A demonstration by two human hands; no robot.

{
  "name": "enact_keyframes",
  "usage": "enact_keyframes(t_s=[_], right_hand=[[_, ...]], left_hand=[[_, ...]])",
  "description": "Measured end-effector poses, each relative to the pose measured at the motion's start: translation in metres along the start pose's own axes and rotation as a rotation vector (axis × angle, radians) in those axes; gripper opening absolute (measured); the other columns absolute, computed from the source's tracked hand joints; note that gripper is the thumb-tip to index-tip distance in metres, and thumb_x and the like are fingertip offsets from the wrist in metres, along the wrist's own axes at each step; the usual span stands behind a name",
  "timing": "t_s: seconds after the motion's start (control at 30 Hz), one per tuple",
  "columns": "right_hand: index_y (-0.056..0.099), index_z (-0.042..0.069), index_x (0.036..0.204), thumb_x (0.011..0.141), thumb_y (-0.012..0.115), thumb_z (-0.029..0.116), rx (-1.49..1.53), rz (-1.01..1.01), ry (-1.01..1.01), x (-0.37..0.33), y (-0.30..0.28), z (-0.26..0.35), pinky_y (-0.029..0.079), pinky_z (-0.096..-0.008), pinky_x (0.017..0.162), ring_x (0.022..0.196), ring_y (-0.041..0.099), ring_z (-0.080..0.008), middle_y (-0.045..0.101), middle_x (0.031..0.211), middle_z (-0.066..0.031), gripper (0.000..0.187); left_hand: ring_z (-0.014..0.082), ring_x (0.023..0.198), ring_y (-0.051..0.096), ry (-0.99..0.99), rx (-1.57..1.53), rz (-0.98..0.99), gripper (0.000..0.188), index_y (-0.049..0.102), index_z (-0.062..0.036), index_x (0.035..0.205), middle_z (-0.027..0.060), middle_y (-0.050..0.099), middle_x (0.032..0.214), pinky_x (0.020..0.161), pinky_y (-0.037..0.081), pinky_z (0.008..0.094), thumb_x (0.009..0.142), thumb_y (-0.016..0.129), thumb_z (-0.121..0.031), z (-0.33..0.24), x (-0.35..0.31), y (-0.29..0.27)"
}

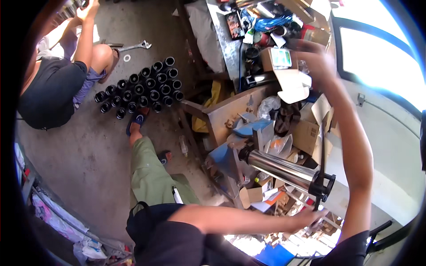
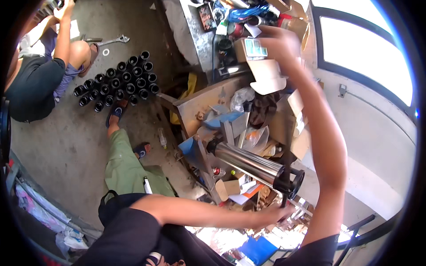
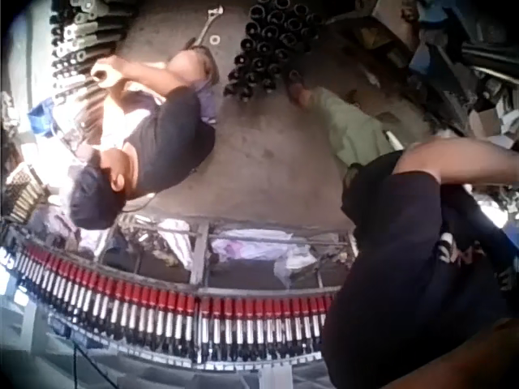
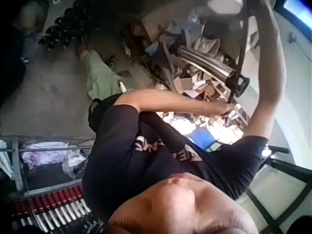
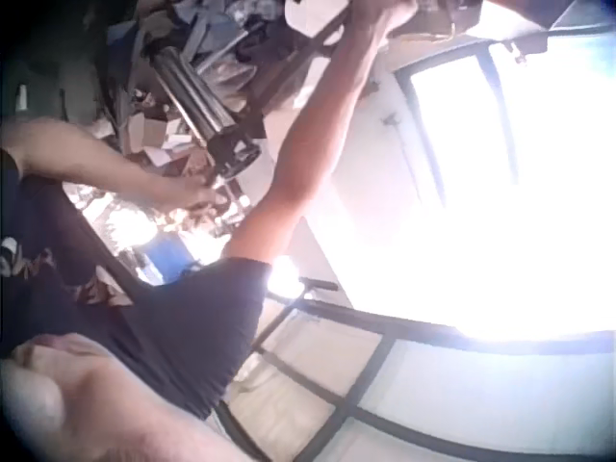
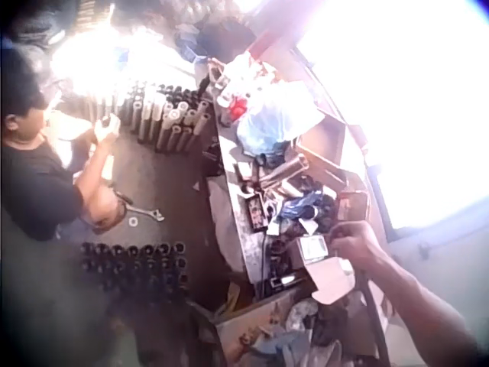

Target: The person assembles metal cylinders by placing a cap on one end and using a large T-handle tool to tighten it.

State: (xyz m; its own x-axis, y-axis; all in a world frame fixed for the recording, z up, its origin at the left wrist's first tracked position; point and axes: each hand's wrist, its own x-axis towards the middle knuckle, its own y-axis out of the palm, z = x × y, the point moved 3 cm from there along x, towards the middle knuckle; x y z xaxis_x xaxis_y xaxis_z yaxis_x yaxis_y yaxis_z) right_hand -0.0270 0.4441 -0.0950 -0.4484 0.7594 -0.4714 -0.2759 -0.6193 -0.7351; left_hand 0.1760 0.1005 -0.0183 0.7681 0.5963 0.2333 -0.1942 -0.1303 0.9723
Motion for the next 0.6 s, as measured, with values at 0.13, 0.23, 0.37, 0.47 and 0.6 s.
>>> enact_keyframes(t_s=[0.13, 0.23, 0.37, 0.47, 0.6], right_hand=[[0.069, 0.012, 0.095, 0.086, 0.064, 0.032, 0.412, -0.512, 0.49, -0.203, -0.177, -0.277, 0.046, -0.0313, 0.046, 0.051, 0.056, -0.0139, 0.064, 0.07, -0.0039, 0.023], [0.069, 0.01, 0.089, 0.088, 0.064, 0.035, 0.594, -0.728, 0.69, -0.362, -0.115, -0.36, 0.041, -0.0301, 0.04, 0.045, 0.051, -0.0128, 0.061, 0.065, -0.0024, 0.026], [0.071, 0.006, 0.094, 0.085, 0.067, 0.033, 0.549, -0.897, 0.698, -0.406, -0.07, -0.367, 0.041, -0.0314, 0.047, 0.052, 0.051, -0.012, 0.058, 0.068, 0.0005, 0.029], [0.066, -0.002, 0.124, 0.1, 0.057, 0.036, -0.05, -0.783, 0.493, -0.386, -0.099, -0.329, 0.049, -0.0324, 0.089, 0.096, 0.064, -0.017, 0.072, 0.099, -0.0141, 0.046], [0.072, 0.008, 0.104, 0.104, 0.042, 0.038, -0.132, -0.841, 0.243, -0.375, -0.067, -0.319, 0.05, -0.0402, 0.086, 0.095, 0.067, -0.0336, 0.072, 0.099, -0.0164, 0.042]], left_hand=[[0.0074, 0.053, 0.046, -0.493, 0.215, -0.251, 0.025, 0.063, -0.0069, 0.092, -0.0013, 0.054, 0.076, 0.043, 0.036, 0.0255, 0.1, 0.058, -0.03, -0.159, -0.162, 0.001], [0.0087, 0.054, 0.051, -0.594, 0.478, -0.171, 0.018, 0.065, -0.0018, 0.089, 0.0015, 0.058, 0.077, 0.039, 0.037, 0.0261, 0.094, 0.061, -0.018, -0.236, -0.142, 0.023], [0.0084, 0.054, 0.047, -0.687, 1.079, -0.323, 0.026, 0.067, 0.005, 0.102, -0.0006, 0.053, 0.071, 0.044, 0.037, 0.0264, 0.091, 0.065, -0.017, -0.276, -0.127, 0.052], [0.0228, 0.077, 0.073, -0.445, 2.261, -0.303, 0.027, 0.069, 0.0028, 0.095, 0.0196, 0.072, 0.09, 0.06, 0.054, 0.0359, 0.078, 0.062, -0.017, -0.253, -0.114, 0.061], [0.03, 0.078, 0.074, 0.03, 3.061, -1.003, 0.018, 0.068, -0.0075, 0.092, 0.0155, 0.073, 0.088, 0.065, 0.059, 0.041, 0.086, 0.06, -0.022, -0.207, -0.111, 0.074]])
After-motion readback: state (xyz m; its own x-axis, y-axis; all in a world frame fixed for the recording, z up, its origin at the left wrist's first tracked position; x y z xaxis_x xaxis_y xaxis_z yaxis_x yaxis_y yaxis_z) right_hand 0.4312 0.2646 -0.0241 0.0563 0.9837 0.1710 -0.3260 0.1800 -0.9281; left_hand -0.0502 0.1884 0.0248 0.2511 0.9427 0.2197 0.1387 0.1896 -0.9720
